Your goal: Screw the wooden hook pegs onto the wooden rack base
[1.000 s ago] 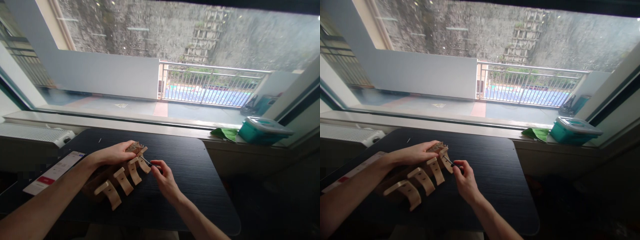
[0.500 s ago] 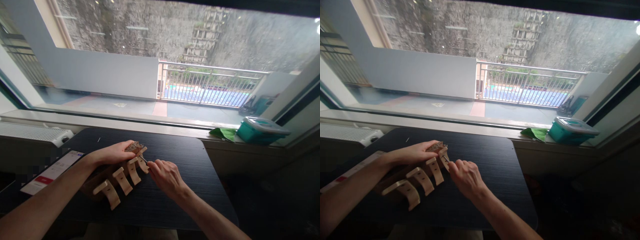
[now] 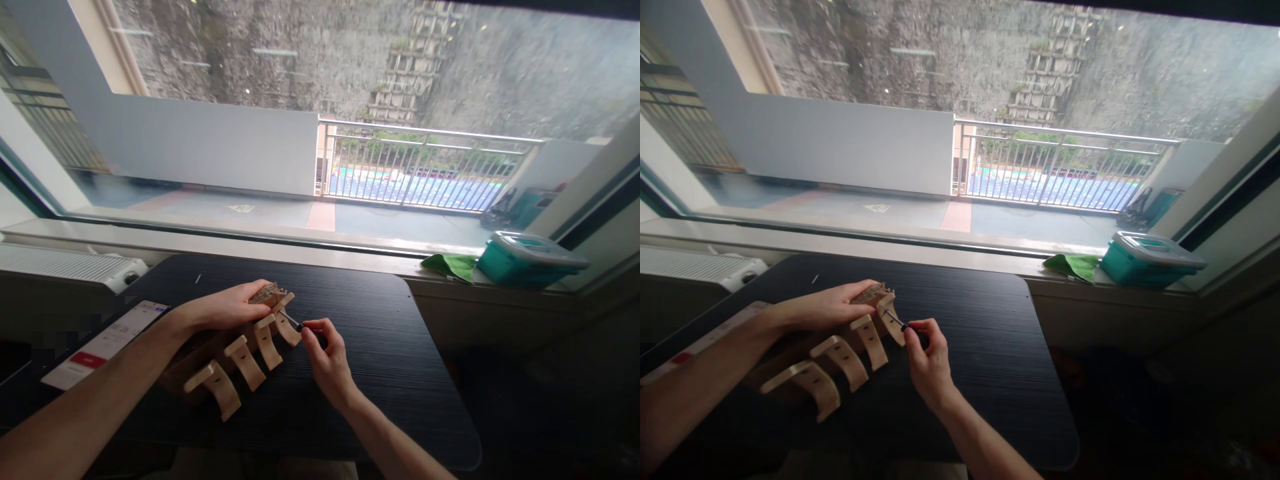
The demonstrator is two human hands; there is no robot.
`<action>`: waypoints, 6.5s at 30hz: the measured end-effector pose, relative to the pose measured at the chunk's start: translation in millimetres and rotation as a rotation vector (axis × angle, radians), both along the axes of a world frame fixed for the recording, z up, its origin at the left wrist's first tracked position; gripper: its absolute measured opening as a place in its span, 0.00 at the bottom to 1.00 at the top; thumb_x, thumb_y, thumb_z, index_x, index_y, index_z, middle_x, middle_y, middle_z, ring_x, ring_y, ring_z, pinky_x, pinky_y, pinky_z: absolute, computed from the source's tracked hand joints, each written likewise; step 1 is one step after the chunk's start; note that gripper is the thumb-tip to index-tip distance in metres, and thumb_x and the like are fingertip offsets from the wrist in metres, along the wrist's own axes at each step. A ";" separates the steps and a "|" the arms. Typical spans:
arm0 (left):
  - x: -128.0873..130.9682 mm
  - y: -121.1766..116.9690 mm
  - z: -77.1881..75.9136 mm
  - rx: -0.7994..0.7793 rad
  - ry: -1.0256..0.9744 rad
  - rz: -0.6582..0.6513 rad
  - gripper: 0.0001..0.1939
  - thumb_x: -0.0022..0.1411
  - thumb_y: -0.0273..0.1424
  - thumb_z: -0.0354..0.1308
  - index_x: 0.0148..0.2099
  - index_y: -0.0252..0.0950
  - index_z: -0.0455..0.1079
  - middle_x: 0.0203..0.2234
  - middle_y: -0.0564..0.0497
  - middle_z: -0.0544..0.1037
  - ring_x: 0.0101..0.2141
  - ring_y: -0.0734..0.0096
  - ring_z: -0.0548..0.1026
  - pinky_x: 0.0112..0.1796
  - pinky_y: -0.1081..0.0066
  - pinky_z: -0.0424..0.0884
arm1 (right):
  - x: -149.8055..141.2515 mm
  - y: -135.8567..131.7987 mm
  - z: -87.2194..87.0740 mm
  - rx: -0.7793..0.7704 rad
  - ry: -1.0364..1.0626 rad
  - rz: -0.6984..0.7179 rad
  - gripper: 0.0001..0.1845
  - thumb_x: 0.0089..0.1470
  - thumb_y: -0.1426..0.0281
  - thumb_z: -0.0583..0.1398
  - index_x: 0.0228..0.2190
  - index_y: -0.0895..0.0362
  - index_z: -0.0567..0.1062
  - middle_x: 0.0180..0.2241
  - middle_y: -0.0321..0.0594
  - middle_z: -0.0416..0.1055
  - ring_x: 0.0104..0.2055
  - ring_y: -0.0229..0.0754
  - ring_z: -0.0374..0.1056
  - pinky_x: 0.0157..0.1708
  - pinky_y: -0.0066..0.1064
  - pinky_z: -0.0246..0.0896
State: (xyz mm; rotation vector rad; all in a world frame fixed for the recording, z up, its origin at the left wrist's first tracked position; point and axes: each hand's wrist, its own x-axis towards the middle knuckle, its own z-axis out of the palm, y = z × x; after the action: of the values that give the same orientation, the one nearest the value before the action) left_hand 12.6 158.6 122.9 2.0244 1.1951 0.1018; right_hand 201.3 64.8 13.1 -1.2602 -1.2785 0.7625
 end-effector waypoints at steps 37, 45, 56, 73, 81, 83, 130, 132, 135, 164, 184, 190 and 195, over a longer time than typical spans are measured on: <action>-1.9 -1.3 -2.5 0.026 -0.012 0.043 0.25 0.53 0.41 0.52 0.52 0.38 0.63 0.45 0.49 0.76 0.47 0.56 0.73 0.47 0.65 0.67 | 12.5 -1.8 22.9 -0.109 -0.505 0.023 0.10 0.58 0.64 0.55 0.38 0.55 0.72 0.27 0.35 0.75 0.28 0.39 0.69 0.29 0.29 0.56; -0.8 -2.5 -0.1 0.044 0.016 0.022 0.23 0.53 0.42 0.52 0.49 0.38 0.65 0.44 0.50 0.76 0.46 0.58 0.73 0.47 0.67 0.66 | 16.5 -3.7 34.7 0.389 -1.203 0.016 0.03 0.59 0.74 0.56 0.33 0.55 0.69 0.27 0.36 0.71 0.26 0.36 0.66 0.25 0.30 0.47; -0.6 -4.3 3.6 0.036 0.004 0.043 0.25 0.50 0.43 0.52 0.50 0.38 0.66 0.43 0.49 0.77 0.44 0.55 0.74 0.45 0.65 0.68 | 12.5 6.7 30.2 0.320 -0.923 0.026 0.05 0.58 0.71 0.55 0.31 0.56 0.70 0.26 0.36 0.72 0.25 0.36 0.66 0.26 0.27 0.51; -2.0 0.6 -4.6 0.058 0.039 0.044 0.28 0.53 0.43 0.52 0.55 0.37 0.62 0.48 0.48 0.75 0.49 0.56 0.72 0.48 0.66 0.66 | 16.6 -2.3 31.1 0.270 -1.060 0.051 0.12 0.54 0.75 0.57 0.42 0.57 0.70 0.34 0.38 0.73 0.29 0.38 0.68 0.25 0.28 0.53; -5.3 5.3 -11.1 0.044 0.003 0.027 0.29 0.54 0.46 0.52 0.55 0.38 0.63 0.48 0.49 0.75 0.50 0.57 0.71 0.50 0.66 0.66 | 17.2 8.7 28.2 0.539 -1.146 0.021 0.05 0.61 0.73 0.54 0.35 0.57 0.70 0.27 0.37 0.69 0.26 0.37 0.65 0.25 0.29 0.52; -4.6 4.7 -10.4 0.050 0.013 0.027 0.27 0.55 0.46 0.52 0.54 0.38 0.63 0.47 0.50 0.76 0.50 0.57 0.72 0.50 0.67 0.66 | 15.6 9.8 26.6 0.516 -1.121 0.015 0.07 0.61 0.73 0.53 0.33 0.57 0.71 0.26 0.36 0.69 0.25 0.36 0.65 0.25 0.29 0.52; -0.5 0.4 -4.7 0.083 0.054 0.038 0.29 0.54 0.46 0.51 0.55 0.37 0.63 0.48 0.50 0.76 0.49 0.59 0.73 0.49 0.69 0.68 | 11.9 4.9 20.7 -0.119 -0.169 0.045 0.14 0.58 0.63 0.53 0.36 0.59 0.74 0.29 0.38 0.74 0.29 0.38 0.67 0.27 0.27 0.58; -1.1 0.5 -4.7 0.091 0.073 0.043 0.30 0.54 0.46 0.51 0.55 0.37 0.62 0.49 0.50 0.75 0.50 0.60 0.73 0.49 0.69 0.67 | 15.1 1.9 25.6 -0.092 -0.328 0.042 0.12 0.56 0.65 0.56 0.40 0.57 0.73 0.30 0.36 0.75 0.29 0.38 0.67 0.30 0.28 0.58; -1.6 0.1 -3.9 0.108 0.093 0.051 0.30 0.54 0.46 0.51 0.56 0.37 0.62 0.51 0.50 0.75 0.52 0.59 0.72 0.50 0.69 0.66 | 21.5 -2.6 32.2 0.121 -0.758 0.042 0.13 0.55 0.69 0.58 0.44 0.55 0.70 0.33 0.36 0.75 0.30 0.38 0.68 0.29 0.29 0.54; -3.0 0.2 -4.7 0.094 0.072 0.063 0.30 0.53 0.47 0.52 0.55 0.38 0.65 0.46 0.51 0.78 0.47 0.56 0.74 0.47 0.68 0.70 | 18.8 -1.9 28.5 -0.072 -0.511 0.037 0.15 0.54 0.67 0.59 0.44 0.56 0.71 0.31 0.36 0.74 0.31 0.38 0.68 0.31 0.28 0.58; -5.6 0.3 -8.0 0.043 0.036 0.050 0.31 0.54 0.48 0.51 0.56 0.39 0.63 0.47 0.49 0.76 0.48 0.56 0.73 0.48 0.66 0.68 | 9.3 0.7 16.0 0.009 -0.275 0.030 0.10 0.56 0.64 0.57 0.35 0.57 0.73 0.29 0.37 0.74 0.28 0.36 0.67 0.29 0.27 0.59; -5.1 -0.1 -8.3 0.060 0.051 0.055 0.32 0.54 0.49 0.51 0.56 0.38 0.63 0.47 0.48 0.76 0.48 0.56 0.74 0.48 0.65 0.69 | 5.7 -1.3 14.1 -0.130 -0.115 0.026 0.12 0.56 0.62 0.56 0.34 0.57 0.74 0.30 0.38 0.74 0.32 0.38 0.68 0.33 0.29 0.62; -5.5 0.2 -7.7 0.087 0.066 0.060 0.33 0.54 0.49 0.52 0.58 0.38 0.62 0.49 0.49 0.75 0.50 0.56 0.72 0.49 0.66 0.68 | 20.9 -8.2 23.7 0.128 -0.811 0.059 0.18 0.56 0.70 0.58 0.49 0.55 0.69 0.35 0.38 0.74 0.31 0.39 0.68 0.30 0.29 0.57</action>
State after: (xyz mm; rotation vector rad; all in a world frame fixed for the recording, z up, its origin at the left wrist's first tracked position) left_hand 7.2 158.8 115.2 2.0813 1.3132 0.1191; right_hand 222.2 56.6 36.8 -1.4875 -1.9774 0.1794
